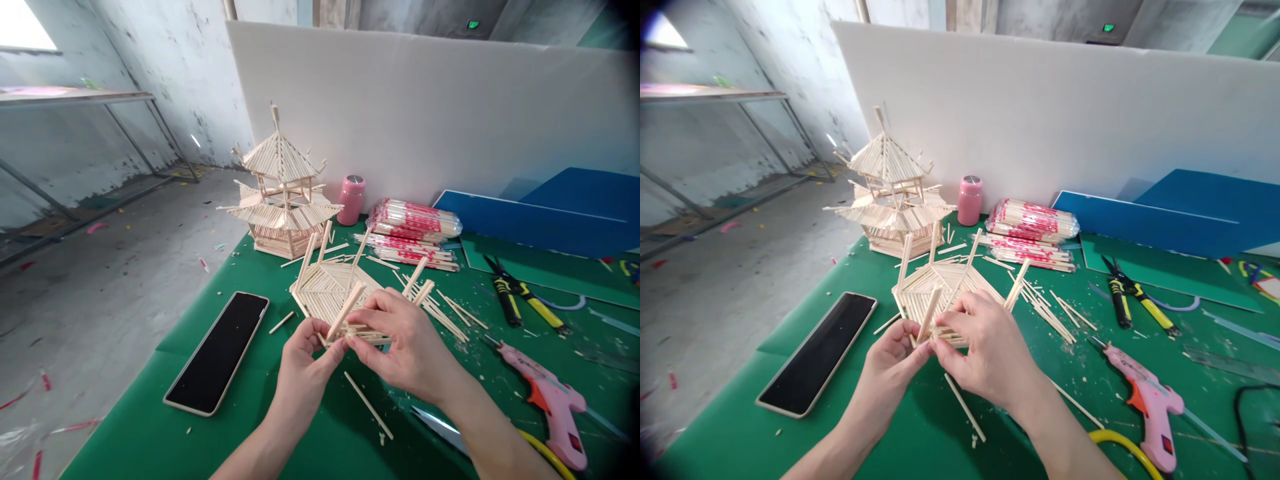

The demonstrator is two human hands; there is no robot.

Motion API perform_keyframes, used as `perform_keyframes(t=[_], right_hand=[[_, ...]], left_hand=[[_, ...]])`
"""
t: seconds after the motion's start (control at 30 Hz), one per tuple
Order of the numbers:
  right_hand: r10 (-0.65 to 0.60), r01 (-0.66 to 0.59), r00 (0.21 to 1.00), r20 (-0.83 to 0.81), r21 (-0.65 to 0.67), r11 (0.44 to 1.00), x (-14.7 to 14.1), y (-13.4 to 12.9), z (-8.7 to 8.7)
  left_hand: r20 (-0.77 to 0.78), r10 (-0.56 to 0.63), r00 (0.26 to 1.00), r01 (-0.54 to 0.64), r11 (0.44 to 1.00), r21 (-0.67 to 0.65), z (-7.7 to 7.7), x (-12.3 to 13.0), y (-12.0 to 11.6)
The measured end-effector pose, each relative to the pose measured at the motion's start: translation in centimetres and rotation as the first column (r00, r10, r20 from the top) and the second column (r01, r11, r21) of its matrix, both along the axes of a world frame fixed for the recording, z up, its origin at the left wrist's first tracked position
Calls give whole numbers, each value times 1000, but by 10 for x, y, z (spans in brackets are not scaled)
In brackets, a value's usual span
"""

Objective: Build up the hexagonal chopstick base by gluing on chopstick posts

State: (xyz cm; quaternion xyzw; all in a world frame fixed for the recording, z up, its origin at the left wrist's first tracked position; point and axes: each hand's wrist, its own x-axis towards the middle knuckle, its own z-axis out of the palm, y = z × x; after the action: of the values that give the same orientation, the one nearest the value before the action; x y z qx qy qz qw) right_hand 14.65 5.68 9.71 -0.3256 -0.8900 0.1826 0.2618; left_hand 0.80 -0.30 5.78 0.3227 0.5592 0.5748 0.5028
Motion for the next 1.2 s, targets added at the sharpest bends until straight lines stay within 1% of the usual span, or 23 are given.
perform_keyframes(t=[0.13, 0.33, 0.53, 0.8, 1.2], right_hand=[[0, 0, 1000, -8, 2, 1000, 0, -1, 0], [-7, 7, 1000, -4, -7, 1000, 1, -1, 0], [-6, 6, 1000, -11, 10, 1000, 2, -1, 0], [-7, 7, 1000, 1, 32, 999, 2, 0, -3], [0, 1, 1000, -8, 33, 999, 2, 0, -4]], left_hand=[[-2, -9, 1000, 9, 1000, -3, -1, -1, 0], [-48, -30, 998, 30, 1000, 0, -4, -3, 0], [-40, -27, 999, 27, 1000, 5, -3, -3, -2], [-61, -31, 998, 32, 999, 17, -6, -4, 0], [-61, -56, 997, 57, 998, 13, -4, -3, -1]])
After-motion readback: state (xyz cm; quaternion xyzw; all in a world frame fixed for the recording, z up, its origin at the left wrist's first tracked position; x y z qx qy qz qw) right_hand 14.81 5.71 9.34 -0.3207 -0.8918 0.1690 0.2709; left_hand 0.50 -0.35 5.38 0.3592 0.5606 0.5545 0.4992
